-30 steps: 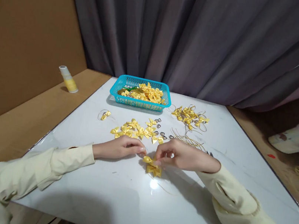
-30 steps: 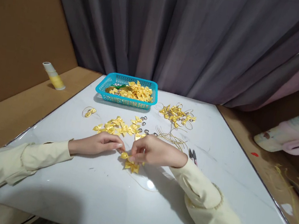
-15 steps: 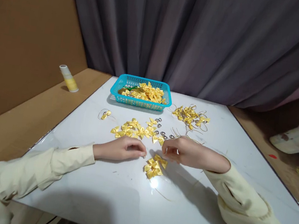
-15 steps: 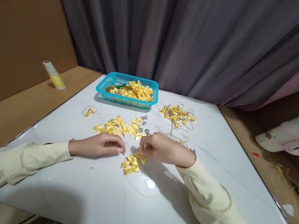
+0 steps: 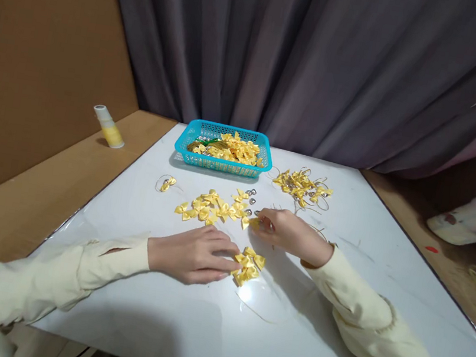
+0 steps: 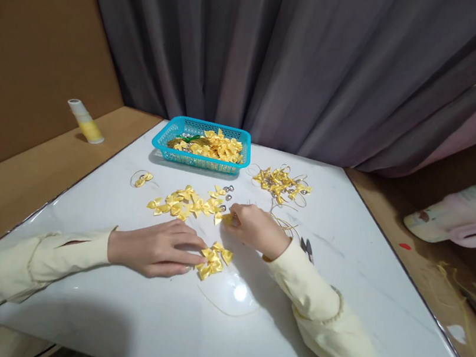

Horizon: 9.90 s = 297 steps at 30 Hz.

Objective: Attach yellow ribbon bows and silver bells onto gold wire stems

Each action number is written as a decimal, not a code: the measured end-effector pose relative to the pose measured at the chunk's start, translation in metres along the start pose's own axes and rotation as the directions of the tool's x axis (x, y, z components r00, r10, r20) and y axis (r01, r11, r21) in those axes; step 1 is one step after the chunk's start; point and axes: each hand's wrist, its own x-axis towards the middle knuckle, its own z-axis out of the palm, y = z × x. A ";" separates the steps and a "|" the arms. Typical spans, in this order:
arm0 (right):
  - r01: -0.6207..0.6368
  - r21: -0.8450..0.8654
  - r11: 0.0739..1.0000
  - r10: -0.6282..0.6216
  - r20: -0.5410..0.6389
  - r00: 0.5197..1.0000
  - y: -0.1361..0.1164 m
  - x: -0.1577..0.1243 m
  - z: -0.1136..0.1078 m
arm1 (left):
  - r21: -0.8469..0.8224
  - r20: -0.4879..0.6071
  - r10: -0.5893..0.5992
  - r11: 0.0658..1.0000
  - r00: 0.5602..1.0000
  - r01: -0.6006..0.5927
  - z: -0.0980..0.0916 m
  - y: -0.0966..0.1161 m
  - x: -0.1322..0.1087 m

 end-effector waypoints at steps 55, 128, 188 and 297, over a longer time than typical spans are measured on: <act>0.347 0.440 0.828 -0.258 -0.251 0.933 -0.031 0.001 0.035 | -0.188 -0.335 -0.430 0.902 0.838 0.388 0.008 -0.015 0.001; 0.474 0.458 0.752 -0.464 -0.143 0.874 -0.029 0.010 0.032 | -0.281 -0.009 -0.372 0.892 0.928 0.355 -0.006 -0.019 0.005; 0.039 0.888 0.459 -0.277 0.102 0.955 -0.020 0.006 0.022 | -0.686 0.149 -0.464 0.588 0.873 0.429 -0.009 -0.023 0.002; 0.464 0.164 0.871 -0.432 -0.194 0.881 -0.048 -0.016 0.007 | -0.059 -0.370 -0.154 0.988 0.916 0.142 0.006 -0.011 -0.005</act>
